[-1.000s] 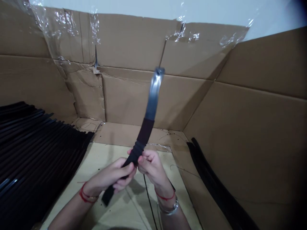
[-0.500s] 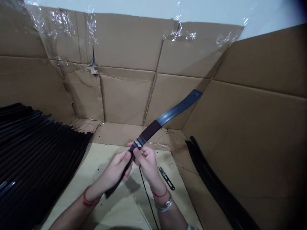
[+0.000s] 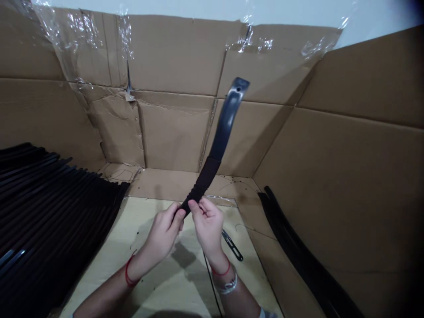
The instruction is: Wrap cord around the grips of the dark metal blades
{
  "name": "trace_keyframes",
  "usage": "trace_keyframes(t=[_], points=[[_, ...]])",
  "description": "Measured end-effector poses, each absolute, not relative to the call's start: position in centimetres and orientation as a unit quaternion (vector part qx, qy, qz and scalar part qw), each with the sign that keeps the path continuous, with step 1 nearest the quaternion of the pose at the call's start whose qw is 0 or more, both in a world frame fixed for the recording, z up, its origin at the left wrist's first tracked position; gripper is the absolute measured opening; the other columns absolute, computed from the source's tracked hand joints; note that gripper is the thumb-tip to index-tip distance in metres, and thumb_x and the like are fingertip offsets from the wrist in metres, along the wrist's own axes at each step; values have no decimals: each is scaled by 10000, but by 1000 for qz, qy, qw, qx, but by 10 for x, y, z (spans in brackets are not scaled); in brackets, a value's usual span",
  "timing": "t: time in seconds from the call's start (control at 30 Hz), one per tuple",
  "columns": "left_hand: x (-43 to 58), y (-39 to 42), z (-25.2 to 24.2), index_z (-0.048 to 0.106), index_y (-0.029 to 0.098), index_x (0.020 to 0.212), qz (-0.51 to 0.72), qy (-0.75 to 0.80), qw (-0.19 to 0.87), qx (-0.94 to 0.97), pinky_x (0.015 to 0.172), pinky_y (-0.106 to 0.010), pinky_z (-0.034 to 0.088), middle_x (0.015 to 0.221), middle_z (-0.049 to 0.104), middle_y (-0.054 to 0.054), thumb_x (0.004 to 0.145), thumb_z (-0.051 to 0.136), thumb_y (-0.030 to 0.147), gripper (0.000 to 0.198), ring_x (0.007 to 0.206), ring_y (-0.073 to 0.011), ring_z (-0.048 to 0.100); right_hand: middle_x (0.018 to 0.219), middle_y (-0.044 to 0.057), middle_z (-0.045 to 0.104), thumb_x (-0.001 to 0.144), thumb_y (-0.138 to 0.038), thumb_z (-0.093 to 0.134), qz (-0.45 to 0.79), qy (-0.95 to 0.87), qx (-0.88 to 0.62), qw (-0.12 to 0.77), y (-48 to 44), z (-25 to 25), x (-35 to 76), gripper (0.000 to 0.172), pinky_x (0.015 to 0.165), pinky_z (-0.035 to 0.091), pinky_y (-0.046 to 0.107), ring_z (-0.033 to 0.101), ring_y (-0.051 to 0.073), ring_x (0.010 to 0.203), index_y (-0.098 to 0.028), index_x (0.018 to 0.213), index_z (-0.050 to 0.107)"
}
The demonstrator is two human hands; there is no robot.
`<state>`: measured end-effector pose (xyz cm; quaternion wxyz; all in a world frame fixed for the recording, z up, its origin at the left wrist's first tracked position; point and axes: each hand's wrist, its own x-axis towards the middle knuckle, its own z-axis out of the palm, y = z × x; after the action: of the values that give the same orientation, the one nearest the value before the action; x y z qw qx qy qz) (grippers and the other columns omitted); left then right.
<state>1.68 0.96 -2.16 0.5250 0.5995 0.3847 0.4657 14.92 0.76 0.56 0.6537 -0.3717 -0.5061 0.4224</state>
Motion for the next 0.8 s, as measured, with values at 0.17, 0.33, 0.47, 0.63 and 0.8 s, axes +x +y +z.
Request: trace_keyframes(t=[0.17,0.33,0.47,0.63,0.8], points=[[20,3,-21,450,198,764,355,308,661,584,388,-202,252,455,344,86,902,315,654,495,366,-76,270,530,-33,489,736,-559,713,543,-524,-325,569,9,2,152,442,384,213,200,288,60,416,-133,854,705],[24,2,-22,459,190,810,449,330,587,587,430,-190,294,564,407,65,819,543,634,452,449,-75,341,572,-15,518,687,-537,760,493,-516,-347,608,11,4,153,414,404,253,204,345,78,462,-144,782,669],[14,9,-19,489,179,799,372,266,655,602,409,-210,332,477,384,75,810,381,758,589,377,-83,357,490,-71,332,775,-509,694,439,-550,-366,609,10,6,158,434,409,161,213,224,59,444,-163,572,527],[11,14,-17,459,187,751,426,338,631,553,385,-183,258,482,412,68,839,471,670,491,387,-66,332,500,-82,324,749,-534,707,505,-548,-335,577,14,3,156,399,404,139,209,187,51,427,-147,702,625],[28,9,-28,453,190,828,384,282,700,532,349,-169,231,480,365,96,780,426,771,584,358,-53,281,572,-7,555,735,-459,745,447,-506,-367,639,15,-1,147,321,422,316,212,422,97,473,-155,704,648]])
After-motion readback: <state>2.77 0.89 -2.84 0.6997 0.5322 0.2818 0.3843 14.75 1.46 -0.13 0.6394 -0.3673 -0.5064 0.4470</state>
